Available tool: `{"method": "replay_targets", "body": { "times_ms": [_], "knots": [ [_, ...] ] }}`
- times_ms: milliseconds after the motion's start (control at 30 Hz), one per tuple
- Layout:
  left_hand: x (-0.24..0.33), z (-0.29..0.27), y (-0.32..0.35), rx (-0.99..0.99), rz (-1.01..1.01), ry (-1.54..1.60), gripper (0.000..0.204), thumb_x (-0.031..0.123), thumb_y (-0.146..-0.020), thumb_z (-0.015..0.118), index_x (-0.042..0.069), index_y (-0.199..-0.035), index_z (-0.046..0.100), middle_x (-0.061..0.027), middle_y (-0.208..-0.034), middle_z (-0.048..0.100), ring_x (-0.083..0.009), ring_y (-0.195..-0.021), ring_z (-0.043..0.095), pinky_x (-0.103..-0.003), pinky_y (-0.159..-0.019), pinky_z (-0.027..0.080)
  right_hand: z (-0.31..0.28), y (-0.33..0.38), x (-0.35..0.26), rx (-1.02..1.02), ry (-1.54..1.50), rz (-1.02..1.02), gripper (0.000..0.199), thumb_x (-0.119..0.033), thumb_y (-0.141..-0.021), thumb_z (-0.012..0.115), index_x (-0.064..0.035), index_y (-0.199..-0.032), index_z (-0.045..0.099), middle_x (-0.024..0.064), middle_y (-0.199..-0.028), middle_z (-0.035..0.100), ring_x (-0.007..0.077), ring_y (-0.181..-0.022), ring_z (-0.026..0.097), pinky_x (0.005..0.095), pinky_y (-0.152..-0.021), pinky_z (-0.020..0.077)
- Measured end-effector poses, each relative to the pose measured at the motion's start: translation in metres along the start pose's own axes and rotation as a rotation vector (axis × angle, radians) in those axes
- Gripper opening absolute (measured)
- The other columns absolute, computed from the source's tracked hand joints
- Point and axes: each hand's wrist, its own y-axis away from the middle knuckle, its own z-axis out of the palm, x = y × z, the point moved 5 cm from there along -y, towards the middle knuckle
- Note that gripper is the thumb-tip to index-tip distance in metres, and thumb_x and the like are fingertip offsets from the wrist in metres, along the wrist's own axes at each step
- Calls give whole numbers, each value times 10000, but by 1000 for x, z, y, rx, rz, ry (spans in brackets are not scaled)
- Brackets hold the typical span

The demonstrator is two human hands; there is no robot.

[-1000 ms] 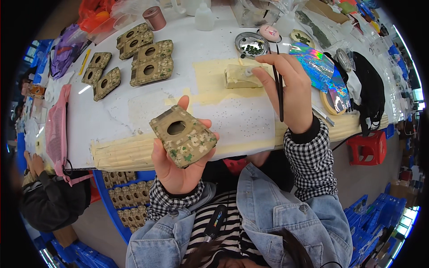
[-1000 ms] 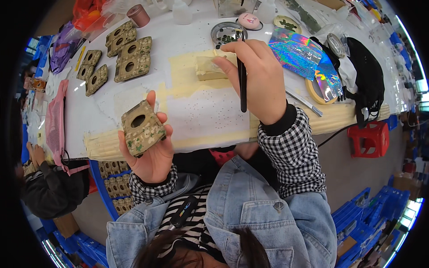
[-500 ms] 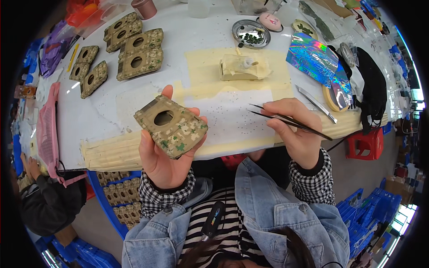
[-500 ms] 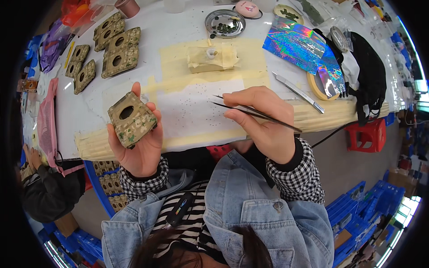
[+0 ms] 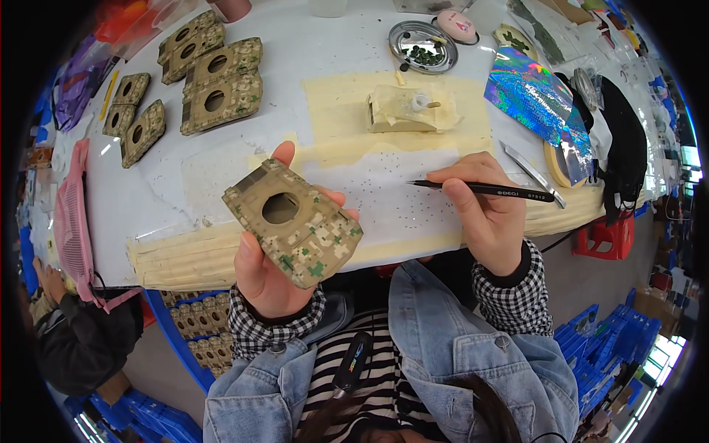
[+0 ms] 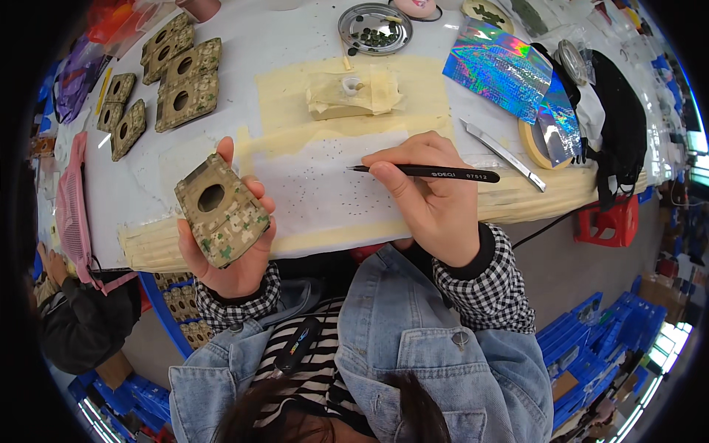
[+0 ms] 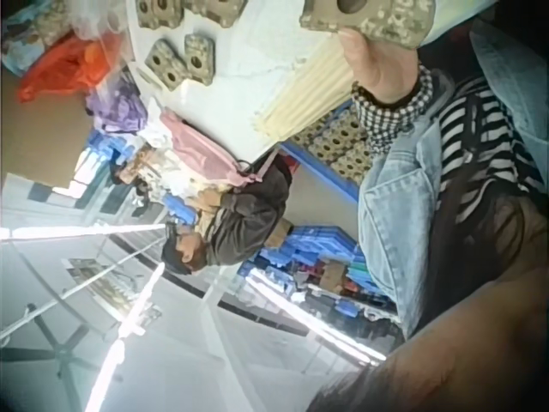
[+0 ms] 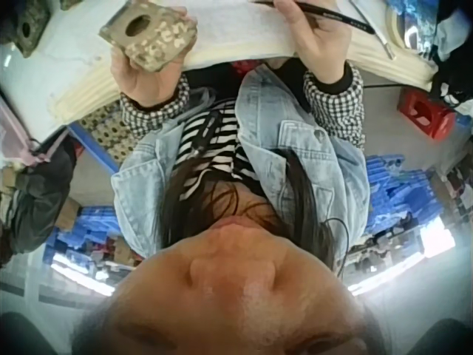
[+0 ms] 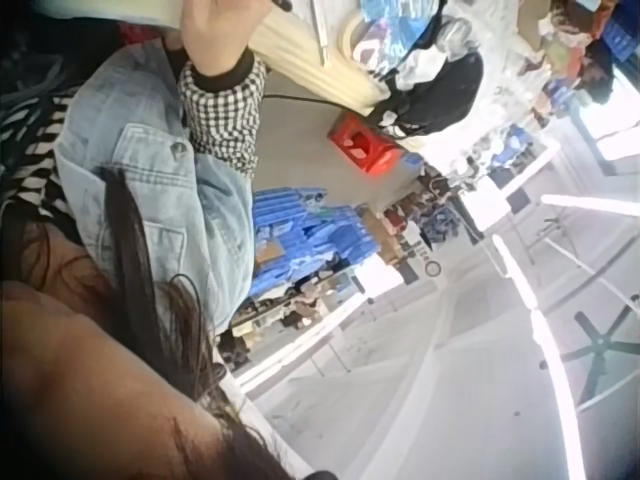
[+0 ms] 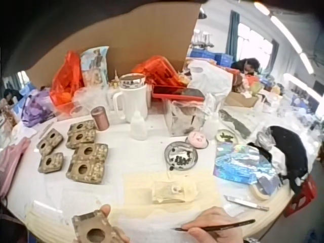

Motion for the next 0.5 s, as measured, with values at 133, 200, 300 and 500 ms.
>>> {"method": "replay_targets", "body": {
  "times_ms": [133,200,300,500],
  "knots": [
    [-2,2,-1,-31,-13,126,879,379,-878,548,56,-1428,-56,-292,-1223,401,-404,-1124,495,-466,-914,483,0,1,2,7,-8,24,102,-82,-806,652,-18,-877,684,65,-754,617,188,-762,508,289,-680,423],
    [-2,3,-2,-34,-8,131,886,380,-874,554,56,-1428,-57,-293,-1219,403,-404,-1123,496,-467,-914,483,0,1,2,12,-7,17,102,-81,-804,655,-17,-879,685,66,-753,611,185,-761,509,286,-674,425],
    [-1,4,-2,-26,-7,142,891,381,-871,557,57,-1428,-58,-292,-1217,405,-401,-1124,496,-466,-915,482,0,0,1,6,7,-5,104,-83,-803,658,-17,-879,686,66,-749,606,181,-759,509,283,-669,425],
    [-2,3,-1,-20,-7,127,896,385,-870,559,54,-1428,-58,-291,-1214,407,-397,-1115,503,-459,-911,486,1,0,3,6,15,-20,103,-83,-800,661,-18,-875,688,65,-740,608,179,-747,511,282,-658,425]
  ]
}}
